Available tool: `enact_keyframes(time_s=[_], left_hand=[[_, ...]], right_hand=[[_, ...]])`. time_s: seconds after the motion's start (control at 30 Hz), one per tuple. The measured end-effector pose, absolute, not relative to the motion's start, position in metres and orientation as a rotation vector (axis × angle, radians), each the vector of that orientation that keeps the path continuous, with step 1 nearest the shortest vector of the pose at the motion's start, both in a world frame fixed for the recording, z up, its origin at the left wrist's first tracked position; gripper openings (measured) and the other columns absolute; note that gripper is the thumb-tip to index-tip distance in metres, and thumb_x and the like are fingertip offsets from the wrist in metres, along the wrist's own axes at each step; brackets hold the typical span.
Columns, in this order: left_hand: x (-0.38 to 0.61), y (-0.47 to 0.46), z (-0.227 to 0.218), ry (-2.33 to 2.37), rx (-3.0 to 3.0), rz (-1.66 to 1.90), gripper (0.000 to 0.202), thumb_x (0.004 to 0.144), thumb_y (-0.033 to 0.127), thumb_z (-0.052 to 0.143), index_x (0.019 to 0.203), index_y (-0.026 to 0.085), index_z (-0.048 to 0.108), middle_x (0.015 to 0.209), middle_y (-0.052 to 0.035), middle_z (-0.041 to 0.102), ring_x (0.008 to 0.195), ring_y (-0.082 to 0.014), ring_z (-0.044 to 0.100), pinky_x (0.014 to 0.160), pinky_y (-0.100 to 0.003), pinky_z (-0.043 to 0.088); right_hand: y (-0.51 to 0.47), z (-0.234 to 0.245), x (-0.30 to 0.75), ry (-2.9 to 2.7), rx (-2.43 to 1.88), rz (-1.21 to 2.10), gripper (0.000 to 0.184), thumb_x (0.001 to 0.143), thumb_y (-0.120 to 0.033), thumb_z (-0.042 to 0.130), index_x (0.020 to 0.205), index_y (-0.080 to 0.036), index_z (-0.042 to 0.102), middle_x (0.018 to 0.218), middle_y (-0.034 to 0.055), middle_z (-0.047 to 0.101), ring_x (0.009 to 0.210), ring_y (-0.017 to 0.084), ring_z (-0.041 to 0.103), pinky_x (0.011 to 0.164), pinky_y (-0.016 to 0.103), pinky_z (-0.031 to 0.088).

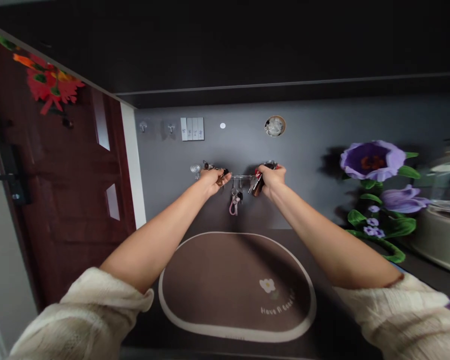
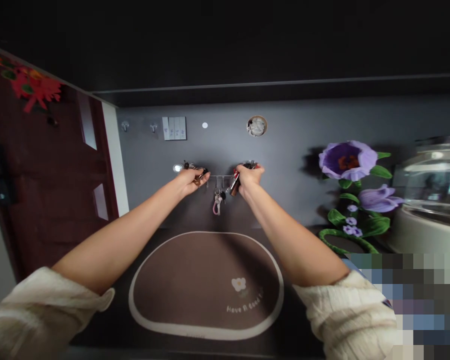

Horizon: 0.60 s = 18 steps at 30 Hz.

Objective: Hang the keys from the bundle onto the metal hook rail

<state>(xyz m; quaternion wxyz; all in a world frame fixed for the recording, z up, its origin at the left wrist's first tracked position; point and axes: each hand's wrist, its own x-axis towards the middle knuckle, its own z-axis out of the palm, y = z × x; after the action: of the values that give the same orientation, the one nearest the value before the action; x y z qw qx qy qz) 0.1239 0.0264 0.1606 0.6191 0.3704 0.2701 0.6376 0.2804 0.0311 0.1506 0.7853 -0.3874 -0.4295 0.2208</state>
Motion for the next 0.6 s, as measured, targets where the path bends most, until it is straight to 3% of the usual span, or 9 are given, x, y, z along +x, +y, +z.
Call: enact_keyframes(time_s=[0.13, 0.23, 0.37, 0.47, 0.6], left_hand=[[0.111, 0.004, 0.125, 0.725, 0.887, 1.293, 0.014, 0.07, -0.004, 0.045, 0.07, 0.01, 0.044, 0.071, -0.007, 0.051, 0.069, -0.0147, 0.058, 0.053, -0.023, 0.053], [0.098, -0.005, 0.08, 0.866, 0.9, 1.136, 0.015, 0.067, -0.005, 0.048, 0.068, 0.009, 0.043, 0.069, -0.007, 0.051, 0.068, -0.0158, 0.059, 0.055, -0.027, 0.054], [0.08, -0.013, 0.029, 1.084, 0.929, 1.058, 0.02, 0.064, -0.006, 0.051, 0.069, 0.011, 0.042, 0.066, -0.0031, 0.051, 0.057, -0.0104, 0.056, 0.06, -0.031, 0.053], [0.069, -0.018, 0.011, 1.235, 1.112, 0.93, 0.016, 0.063, 0.003, 0.058, 0.068, 0.01, 0.045, 0.061, -0.0044, 0.053, 0.054, -0.0123, 0.056, 0.057, -0.032, 0.052], [0.058, -0.018, 0.007, 1.393, 1.522, 0.886, 0.012, 0.064, 0.018, 0.058, 0.066, 0.011, 0.048, 0.056, -0.0048, 0.055, 0.05, -0.0136, 0.055, 0.049, -0.026, 0.046]], right_hand=[[-0.008, 0.133, 0.278, -1.007, -0.894, 0.643, 0.054, 0.057, -0.009, 0.059, 0.099, -0.023, 0.029, 0.061, -0.0073, 0.045, 0.045, 0.006, 0.046, 0.042, 0.019, 0.042], [-0.033, 0.084, 0.277, -1.107, -1.232, 0.835, 0.052, 0.056, -0.01, 0.061, 0.097, -0.02, 0.031, 0.055, -0.0071, 0.046, 0.041, 0.009, 0.046, 0.038, 0.023, 0.04], [-0.046, 0.025, 0.282, -1.328, -1.666, 0.745, 0.041, 0.054, -0.019, 0.065, 0.087, -0.015, 0.041, 0.051, -0.004, 0.048, 0.044, 0.012, 0.048, 0.041, 0.023, 0.037], [-0.044, 0.02, 0.288, -1.604, -1.888, 0.542, 0.037, 0.051, -0.033, 0.068, 0.075, -0.014, 0.047, 0.059, 0.0023, 0.053, 0.06, 0.016, 0.055, 0.049, 0.024, 0.039], [-0.029, 0.042, 0.283, -1.769, -2.027, 0.263, 0.052, 0.039, -0.047, 0.07, 0.075, -0.013, 0.051, 0.082, 0.0119, 0.056, 0.086, 0.027, 0.053, 0.063, 0.03, 0.041]])
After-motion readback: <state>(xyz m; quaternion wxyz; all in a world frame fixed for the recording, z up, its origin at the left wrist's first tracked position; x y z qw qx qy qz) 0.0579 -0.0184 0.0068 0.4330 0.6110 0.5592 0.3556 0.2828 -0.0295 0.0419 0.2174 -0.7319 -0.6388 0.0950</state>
